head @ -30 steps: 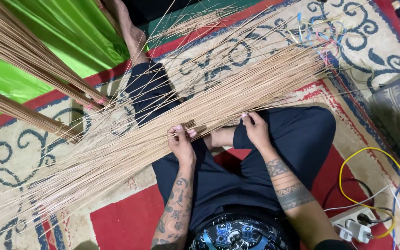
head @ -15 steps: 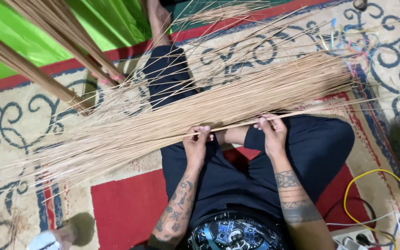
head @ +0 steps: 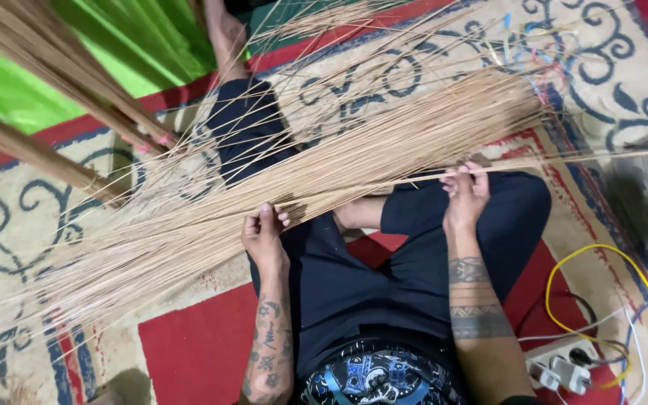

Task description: Weaving long thin sticks together to create a traditional mat or broom structure.

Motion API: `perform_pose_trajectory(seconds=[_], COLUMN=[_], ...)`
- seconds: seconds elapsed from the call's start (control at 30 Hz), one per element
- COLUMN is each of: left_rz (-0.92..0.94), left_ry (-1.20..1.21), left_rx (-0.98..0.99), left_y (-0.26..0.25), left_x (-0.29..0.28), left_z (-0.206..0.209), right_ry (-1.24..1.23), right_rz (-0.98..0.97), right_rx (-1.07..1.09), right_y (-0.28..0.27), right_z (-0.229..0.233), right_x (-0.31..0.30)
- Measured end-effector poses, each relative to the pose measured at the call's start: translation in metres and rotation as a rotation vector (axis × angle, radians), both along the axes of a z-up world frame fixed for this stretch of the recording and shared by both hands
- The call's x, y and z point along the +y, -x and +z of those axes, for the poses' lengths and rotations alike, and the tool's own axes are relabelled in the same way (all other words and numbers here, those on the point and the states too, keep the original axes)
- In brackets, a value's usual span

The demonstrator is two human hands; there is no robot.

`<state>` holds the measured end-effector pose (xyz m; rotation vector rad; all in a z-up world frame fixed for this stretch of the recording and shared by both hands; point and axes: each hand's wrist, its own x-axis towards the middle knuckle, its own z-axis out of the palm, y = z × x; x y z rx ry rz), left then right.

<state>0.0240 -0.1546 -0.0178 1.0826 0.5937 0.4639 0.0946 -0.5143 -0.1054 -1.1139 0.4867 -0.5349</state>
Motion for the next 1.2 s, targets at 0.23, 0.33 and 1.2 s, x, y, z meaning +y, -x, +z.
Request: perform_pose_trajectory(seconds=[0.23, 0.33, 1.2], left_rz=[-0.387, -0.448, 0.13], left_ry=[-0.078, -0.048, -0.071], left_rx=[0.065, 0.094, -0.115], left_y=[0.004, 0.008, 0.068], left_x=[-0.038, -0.047, 0.135], left_z=[-0.012, -0.013, 0.062], right_ry=[-0.108, -0.114, -0.459], right_rz=[0.393, 0.648, 0.444], right_rx=[0.063, 0.027, -0.068], right_y=[0.027, 0.037, 0.006], right_z=[0.034, 0.04, 0.083], right_x=[0.05, 0.067, 0.012])
